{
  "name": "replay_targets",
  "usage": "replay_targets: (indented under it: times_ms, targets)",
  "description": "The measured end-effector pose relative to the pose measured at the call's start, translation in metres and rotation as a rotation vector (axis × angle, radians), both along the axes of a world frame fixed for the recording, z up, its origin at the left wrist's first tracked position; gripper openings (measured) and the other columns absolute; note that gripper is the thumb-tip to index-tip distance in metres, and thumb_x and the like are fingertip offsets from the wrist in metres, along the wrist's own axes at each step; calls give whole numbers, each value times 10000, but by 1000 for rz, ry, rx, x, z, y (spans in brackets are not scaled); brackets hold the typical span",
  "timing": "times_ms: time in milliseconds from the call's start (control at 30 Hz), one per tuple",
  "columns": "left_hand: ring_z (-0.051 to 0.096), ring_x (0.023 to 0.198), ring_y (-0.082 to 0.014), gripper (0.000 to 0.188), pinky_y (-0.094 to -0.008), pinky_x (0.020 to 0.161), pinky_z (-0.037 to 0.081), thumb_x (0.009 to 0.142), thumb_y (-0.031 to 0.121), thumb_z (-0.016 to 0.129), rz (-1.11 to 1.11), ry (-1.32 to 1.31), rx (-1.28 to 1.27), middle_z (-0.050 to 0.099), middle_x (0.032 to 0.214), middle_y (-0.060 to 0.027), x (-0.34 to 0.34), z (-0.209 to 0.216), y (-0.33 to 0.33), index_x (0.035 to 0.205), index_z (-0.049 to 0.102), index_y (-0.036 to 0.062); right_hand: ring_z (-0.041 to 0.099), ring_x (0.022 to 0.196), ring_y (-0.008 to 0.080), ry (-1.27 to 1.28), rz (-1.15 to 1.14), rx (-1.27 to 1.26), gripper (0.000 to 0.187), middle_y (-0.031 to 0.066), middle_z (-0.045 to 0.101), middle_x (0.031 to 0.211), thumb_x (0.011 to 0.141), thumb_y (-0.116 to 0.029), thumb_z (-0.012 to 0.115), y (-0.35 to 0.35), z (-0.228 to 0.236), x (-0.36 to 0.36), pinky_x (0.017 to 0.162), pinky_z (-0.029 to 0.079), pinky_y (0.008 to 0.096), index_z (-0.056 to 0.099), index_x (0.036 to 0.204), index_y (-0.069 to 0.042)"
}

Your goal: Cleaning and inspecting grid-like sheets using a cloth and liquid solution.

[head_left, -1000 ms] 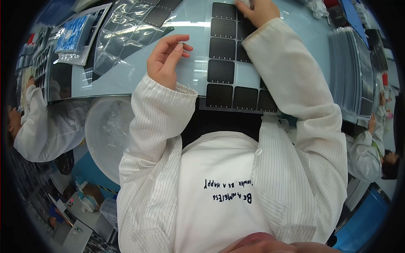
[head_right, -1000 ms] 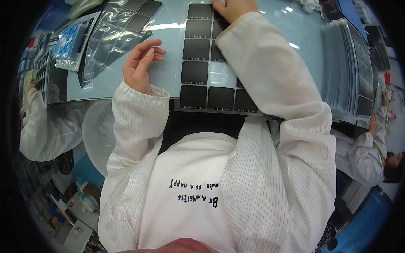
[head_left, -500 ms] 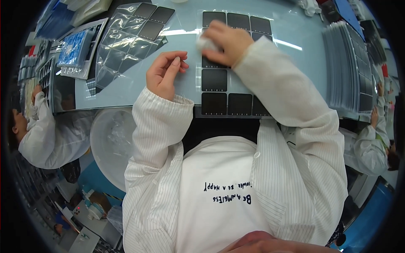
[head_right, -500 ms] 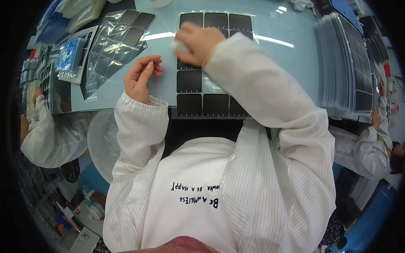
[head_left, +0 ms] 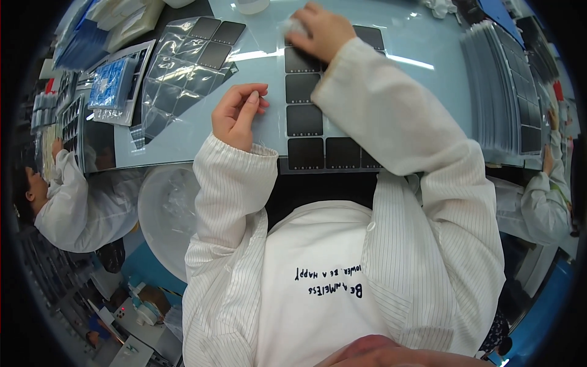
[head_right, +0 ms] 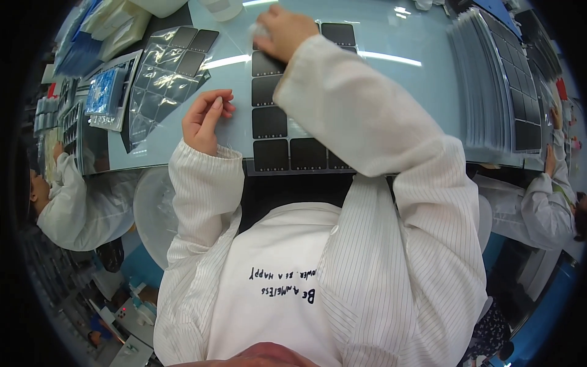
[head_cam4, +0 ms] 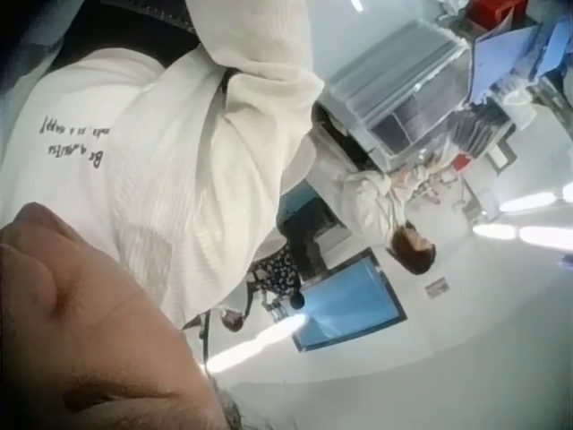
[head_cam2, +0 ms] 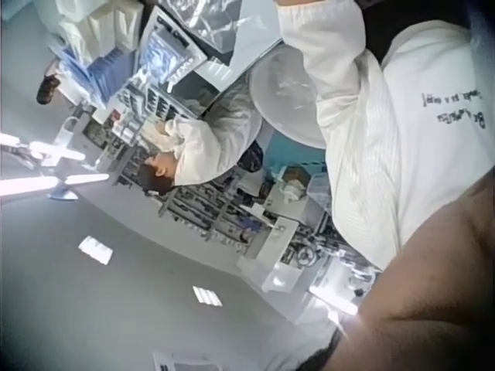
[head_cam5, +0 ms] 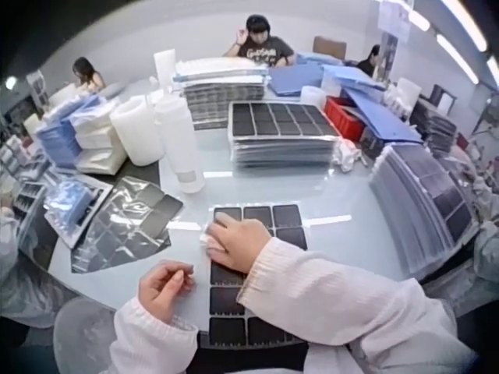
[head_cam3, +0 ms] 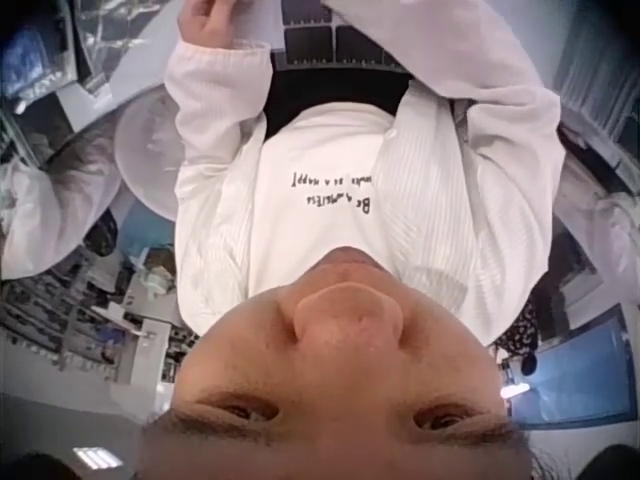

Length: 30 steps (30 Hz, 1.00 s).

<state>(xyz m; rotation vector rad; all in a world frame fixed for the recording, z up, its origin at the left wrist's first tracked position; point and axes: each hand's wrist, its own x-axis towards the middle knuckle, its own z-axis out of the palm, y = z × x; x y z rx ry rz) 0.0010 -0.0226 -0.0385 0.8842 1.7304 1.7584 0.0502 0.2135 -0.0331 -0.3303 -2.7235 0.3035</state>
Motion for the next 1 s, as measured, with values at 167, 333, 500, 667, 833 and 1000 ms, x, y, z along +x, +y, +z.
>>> replay_targets:
  times_ms: [167, 333, 500, 667, 833, 1000]
  targets:
    - [578, 798, -135, 181, -244, 732, 461, 927, 46, 486, 14, -17, 11, 606, 969, -90, -3, -8, -4, 1017, 618, -38, 638, 832, 307, -38, 9, 26, 345, 95, 593, 1048, 784, -339, 640, -28, 4, -8, 716, 517, 408, 595, 1033, -103]
    - [583, 812, -132, 175, -245, 743, 465, 923, 40, 491, -22, 30, -30, 605, 965, -88, 1, 0, 2, 1017, 619, -33, 639, 840, 310, 62, -271, -63, 362, 87, 555, 1132, 795, -336, 607, 24, 7, -2, 718, 516, 435, 575, 1064, -96]
    - [591, 889, -144, 208, -256, 809, 465, 912, 32, 507, 29, -2, -62, 602, 1028, -88, 1, -5, -3, 1092, 598, -19, 626, 847, 318, -23, -22, -71, 336, 86, 598, 967, 781, -320, 640, -34, 7, 37, 742, 509, 415, 594, 1024, -91]
    - [504, 1145, -211, 403, -315, 954, 415, 907, 90, 534, -85, -233, -87, 520, 1241, -125, 1, 15, -4, 1284, 458, -28, 632, 749, 278, 61, -43, -114, 297, 77, 580, 910, 768, -240, 681, 11, 16, 105, 655, 523, 337, 613, 1006, -77]
    - [362, 1312, -274, 610, -390, 1048, 338, 895, 152, 551, -275, -591, -107, 386, 1390, -159, -5, 38, -9, 1402, 274, -41, 625, 689, 235, 66, -114, -193, 296, 72, 568, 865, 735, -216, 718, 0, 23, 155, 603, 508, 310, 630, 974, -64]
    - [404, 1278, -320, 664, -408, 1030, 366, 882, 165, 575, -243, -672, -172, 378, 1368, -238, -16, 46, 5, 1404, 228, -56, 615, 654, 199, 34, -92, -246, 273, 53, 576, 847, 739, -186, 713, -4, 29, 178, 568, 488, 280, 641, 964, -48]
